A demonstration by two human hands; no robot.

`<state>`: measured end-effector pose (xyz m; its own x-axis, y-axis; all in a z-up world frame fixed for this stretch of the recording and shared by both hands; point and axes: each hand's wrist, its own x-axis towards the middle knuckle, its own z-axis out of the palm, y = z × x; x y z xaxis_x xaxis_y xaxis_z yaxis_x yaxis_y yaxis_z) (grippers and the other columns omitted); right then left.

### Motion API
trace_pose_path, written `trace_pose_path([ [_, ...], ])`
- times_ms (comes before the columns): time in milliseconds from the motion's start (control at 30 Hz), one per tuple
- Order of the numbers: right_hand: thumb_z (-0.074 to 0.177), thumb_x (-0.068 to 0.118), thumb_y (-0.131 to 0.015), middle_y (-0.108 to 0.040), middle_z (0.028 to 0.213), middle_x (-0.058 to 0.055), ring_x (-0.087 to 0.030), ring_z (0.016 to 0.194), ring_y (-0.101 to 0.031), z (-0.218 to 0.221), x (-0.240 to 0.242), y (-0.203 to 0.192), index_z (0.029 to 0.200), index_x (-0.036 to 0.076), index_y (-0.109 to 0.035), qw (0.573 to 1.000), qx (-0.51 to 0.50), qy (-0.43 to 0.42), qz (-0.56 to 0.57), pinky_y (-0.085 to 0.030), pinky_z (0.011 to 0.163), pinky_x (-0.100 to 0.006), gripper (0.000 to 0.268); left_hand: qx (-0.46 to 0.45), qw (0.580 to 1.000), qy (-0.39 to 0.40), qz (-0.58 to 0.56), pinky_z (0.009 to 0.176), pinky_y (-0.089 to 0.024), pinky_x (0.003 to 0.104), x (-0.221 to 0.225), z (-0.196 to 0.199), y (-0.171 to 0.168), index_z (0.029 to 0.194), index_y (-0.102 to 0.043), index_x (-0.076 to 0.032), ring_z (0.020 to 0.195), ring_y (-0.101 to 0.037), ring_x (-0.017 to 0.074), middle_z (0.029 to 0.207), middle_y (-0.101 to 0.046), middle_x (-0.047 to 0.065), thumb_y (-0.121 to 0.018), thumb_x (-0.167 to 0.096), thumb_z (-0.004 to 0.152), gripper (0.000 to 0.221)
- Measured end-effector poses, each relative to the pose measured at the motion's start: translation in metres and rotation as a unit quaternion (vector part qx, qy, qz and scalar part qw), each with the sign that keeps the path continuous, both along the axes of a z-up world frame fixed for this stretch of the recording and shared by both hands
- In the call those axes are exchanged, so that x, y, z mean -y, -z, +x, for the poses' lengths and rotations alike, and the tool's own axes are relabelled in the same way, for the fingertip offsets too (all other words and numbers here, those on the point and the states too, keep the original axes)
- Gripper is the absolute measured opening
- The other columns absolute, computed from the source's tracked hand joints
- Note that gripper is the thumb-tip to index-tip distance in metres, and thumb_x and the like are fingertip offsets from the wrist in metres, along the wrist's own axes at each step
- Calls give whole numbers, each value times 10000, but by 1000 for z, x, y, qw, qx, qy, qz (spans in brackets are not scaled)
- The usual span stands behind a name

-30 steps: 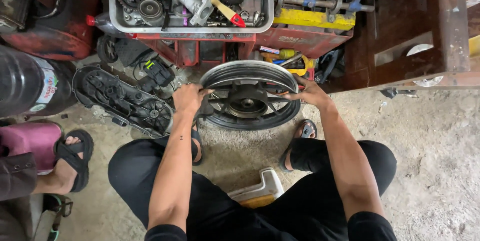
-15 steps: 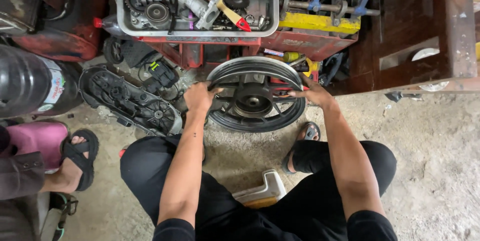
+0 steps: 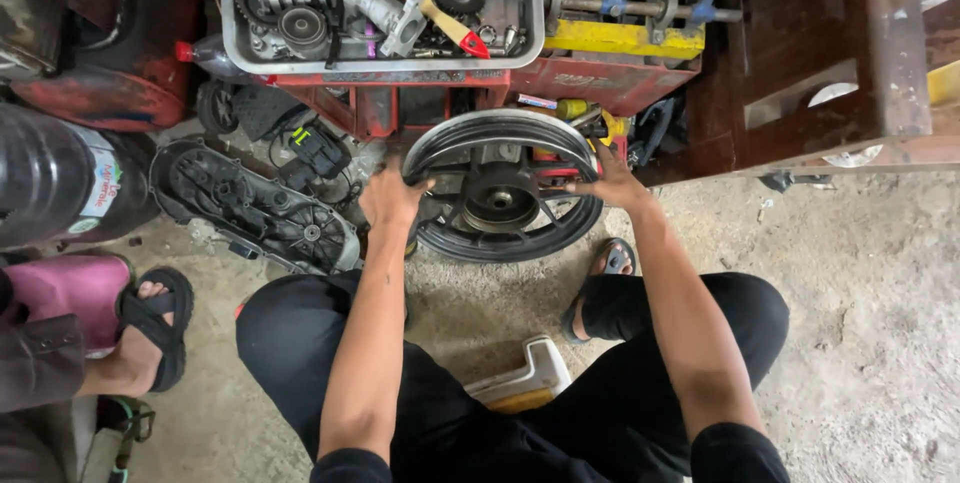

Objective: Cleaning the inner rim of a motorcycle wheel using a cloth.

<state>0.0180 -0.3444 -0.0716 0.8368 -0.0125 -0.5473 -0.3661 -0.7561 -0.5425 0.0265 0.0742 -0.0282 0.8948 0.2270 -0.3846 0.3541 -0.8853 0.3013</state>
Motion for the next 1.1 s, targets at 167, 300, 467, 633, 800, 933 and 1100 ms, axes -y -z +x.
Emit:
trace_pose_path([
  [167,704,603,-866,-343,1606,-321,-479,1516,-276,-9,-11,-22,1634,136,-302,1000,16,-17,-7,-144,1278,-572,1184,23,999,16,-24,898,-573,588,7,-14,-21,1313,-629,-192,1027,-706,463,1149,-711,207,-769,-556,841,612],
  [300,749,584,-835,-312,1637,-276,-460,1521,-279,-19,-12,-16,1633,176,-294,999,39,-29,-20,-157,1290,-553,1114,19,999,38,-19,889,-585,550,10,-11,-10,1302,-663,-239,1033,-720,408,1166,-733,131,-747,-582,847,576],
  [467,797,462,-799,-389,1554,-221,-450,1482,-339,-29,-22,4,1595,185,-313,991,103,38,-81,-307,1184,-627,974,-6,997,51,-59,890,-573,570,34,-34,-65,1359,-588,-142,1059,-707,431,1157,-712,218,-704,-507,915,586],
  [633,824,339,-841,-598,1057,-253,-507,948,-649,-69,-84,-50,1261,48,-643,904,408,23,-127,-552,710,-564,562,-57,973,153,-162,951,-550,556,59,-55,-97,1371,-629,-209,1157,-681,393,1186,-737,158,-729,-398,871,544],
  [800,781,472,-865,-244,1669,-255,-449,1543,-187,-97,-125,-161,1624,127,-343,944,-103,19,312,-223,1230,-595,1050,-40,900,239,-363,1056,-494,517,70,-70,-81,1350,-642,-194,1228,-620,397,1169,-756,105,-726,-237,870,489],
  [933,826,408,-853,-521,1495,-276,-453,1447,-418,-101,-111,-132,1453,24,-583,955,-74,0,287,-376,1162,-566,783,-44,885,237,-397,1065,-495,499,67,-68,-96,1357,-639,-235,1220,-631,351,1138,-768,59,-717,-239,887,476],
  [1100,761,348,-897,-605,1348,-306,-411,1378,-501,-112,-99,-114,1302,-81,-654,928,-12,131,348,-397,1128,-517,732,-122,902,228,-347,1053,-496,511,60,-70,-90,1236,-731,-147,1200,-650,376,1159,-750,175,-747,-389,871,438],
])
